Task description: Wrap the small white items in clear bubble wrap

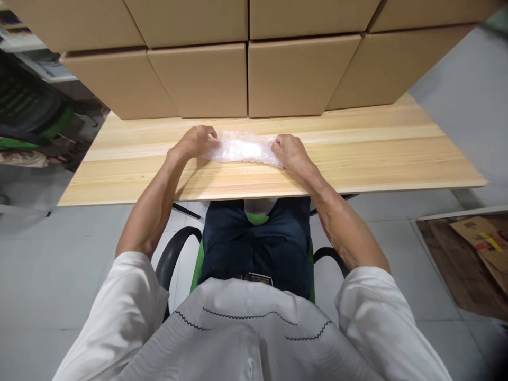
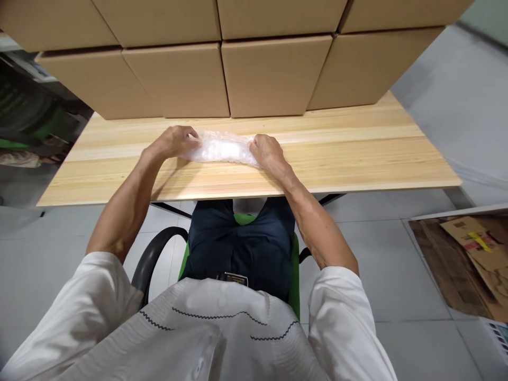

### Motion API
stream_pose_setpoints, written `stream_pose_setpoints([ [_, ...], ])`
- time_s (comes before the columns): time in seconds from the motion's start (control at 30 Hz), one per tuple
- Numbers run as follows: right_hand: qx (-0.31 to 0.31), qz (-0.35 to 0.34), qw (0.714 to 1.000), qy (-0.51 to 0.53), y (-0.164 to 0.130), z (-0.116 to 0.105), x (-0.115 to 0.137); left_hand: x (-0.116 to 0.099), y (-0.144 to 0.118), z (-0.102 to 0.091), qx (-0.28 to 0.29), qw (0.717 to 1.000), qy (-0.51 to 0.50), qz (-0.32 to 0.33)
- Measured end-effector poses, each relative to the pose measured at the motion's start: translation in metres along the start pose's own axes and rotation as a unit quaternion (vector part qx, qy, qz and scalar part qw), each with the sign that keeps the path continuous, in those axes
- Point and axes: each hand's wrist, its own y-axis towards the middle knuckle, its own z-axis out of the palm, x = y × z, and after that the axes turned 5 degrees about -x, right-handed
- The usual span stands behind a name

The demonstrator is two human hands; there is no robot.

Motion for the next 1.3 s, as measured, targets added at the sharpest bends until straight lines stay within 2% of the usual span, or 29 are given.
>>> stream_pose_setpoints([
  [0.1, 0.009, -0.007, 1.0, 0.0, 0.001, 0.0, -0.001, -0.006, -0.018, 0.013, -0.105, 0.992, 0.051, 0.043],
  [0.17, 0.002, -0.011, 1.0, 0.002, 0.003, 0.002, -0.003, -0.019, -0.034, 0.025, -0.142, 0.983, 0.058, 0.099],
  [0.27, -0.013, -0.015, 1.0, 0.008, 0.004, 0.005, -0.006, -0.052, -0.054, 0.048, -0.13, 0.97, 0.056, 0.196],
  [0.33, -0.017, -0.021, 1.0, 0.015, 0.003, 0.004, -0.007, -0.074, -0.061, 0.062, -0.092, 0.966, 0.053, 0.236],
  [0.47, 0.004, -0.02, 0.999, 0.035, 0.001, -0.003, -0.003, -0.099, -0.062, 0.075, -0.047, 0.973, 0.053, 0.218],
  [0.6, 0.04, -0.016, 0.998, 0.05, 0.003, -0.009, -0.002, -0.1, -0.056, 0.067, -0.013, 0.979, 0.053, 0.197],
  [0.7, 0.043, -0.011, 0.998, 0.046, -0.001, -0.011, -0.006, -0.098, -0.052, 0.061, 0.002, 0.979, 0.042, 0.199],
  [0.77, 0.014, -0.01, 1.0, 0.016, -0.009, -0.012, -0.009, -0.098, -0.05, 0.059, 0.007, 0.979, 0.037, 0.202],
  [0.83, -0.042, -0.003, 0.999, -0.026, -0.023, -0.015, -0.006, -0.099, -0.048, 0.06, 0.008, 0.978, 0.035, 0.203],
  [0.93, -0.106, -0.027, 0.993, -0.047, -0.044, -0.016, 0.009, -0.099, -0.045, 0.063, 0.0, 0.977, 0.033, 0.21],
  [1.0, -0.107, -0.093, 0.99, -0.014, -0.052, -0.011, 0.023, -0.097, -0.042, 0.066, -0.004, 0.976, 0.028, 0.217],
  [1.1, -0.068, -0.172, 0.982, 0.046, -0.053, 0.007, 0.04, -0.094, -0.036, 0.072, 0.002, 0.975, 0.023, 0.222],
  [1.2, -0.031, -0.173, 0.982, 0.065, -0.048, 0.028, 0.043, -0.092, -0.032, 0.076, 0.008, 0.973, 0.029, 0.227],
  [1.3, -0.018, -0.156, 0.985, 0.069, -0.046, 0.038, 0.035, -0.094, -0.034, 0.075, 0.014, 0.97, 0.032, 0.24],
])
